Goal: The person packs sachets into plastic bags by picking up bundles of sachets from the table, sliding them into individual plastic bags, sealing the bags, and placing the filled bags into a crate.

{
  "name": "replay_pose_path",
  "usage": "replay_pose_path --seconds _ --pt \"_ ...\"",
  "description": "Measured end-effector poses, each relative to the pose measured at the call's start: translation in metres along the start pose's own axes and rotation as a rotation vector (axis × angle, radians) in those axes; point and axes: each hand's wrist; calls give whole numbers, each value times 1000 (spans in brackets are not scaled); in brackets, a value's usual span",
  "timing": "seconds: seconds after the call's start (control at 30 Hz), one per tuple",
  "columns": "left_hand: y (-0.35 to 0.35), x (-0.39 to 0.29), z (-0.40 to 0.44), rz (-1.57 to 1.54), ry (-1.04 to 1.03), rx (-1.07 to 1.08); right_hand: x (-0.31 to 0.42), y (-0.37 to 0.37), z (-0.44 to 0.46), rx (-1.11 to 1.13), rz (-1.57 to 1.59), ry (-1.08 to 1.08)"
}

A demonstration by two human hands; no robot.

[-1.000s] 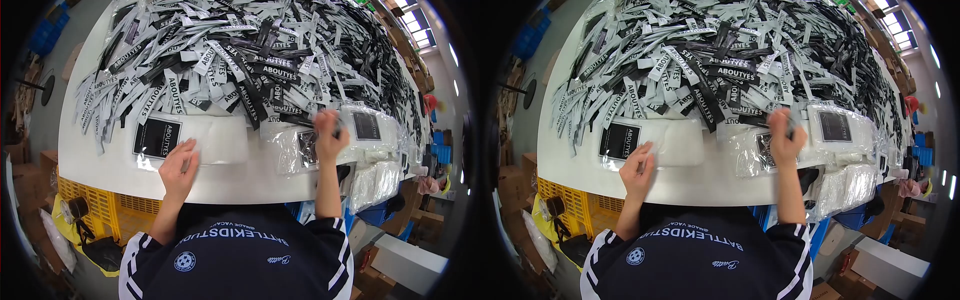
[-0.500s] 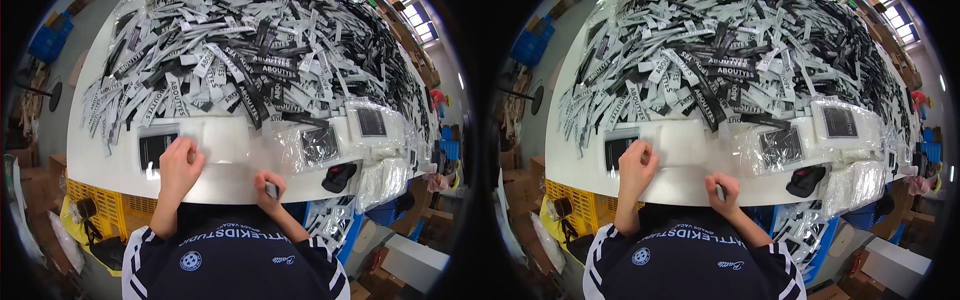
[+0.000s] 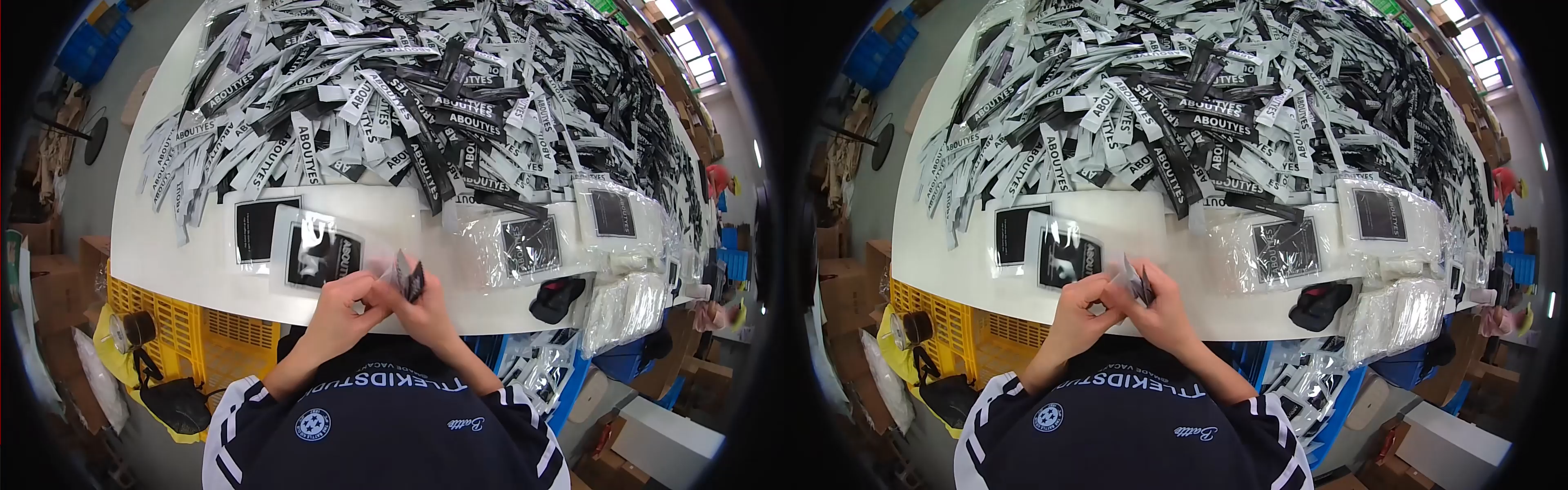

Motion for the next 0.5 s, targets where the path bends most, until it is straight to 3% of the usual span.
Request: replay_pose_path --seconds 0.1,0.23,0.33,0.37,0.43,0.5 --pt "2 9 0 -93 -57 26 -3 13 -1 57 67 16" --pt "-5 9 0 3 -135 -53 21 14 -8 123 -424 -7" --pt "-4 -7 0 291 -103 -113 17 2 -10 90 -501 247" --pt "-4 -4 2 329 -204 -138 11 1 -9 74 -524 357" --pt "-5 5 4 404 -407 -187 7 5 -6 91 -627 376" --pt "-1 4 -1 456 -371 -132 4 6 -7 58 -701 433"
Point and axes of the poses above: each hand's wrist, its own z-axis towards the middle knuckle, its own y-axis out of the back of the hand, x = y × z, and after that the axes turned 5 degrees about -x, right-handed
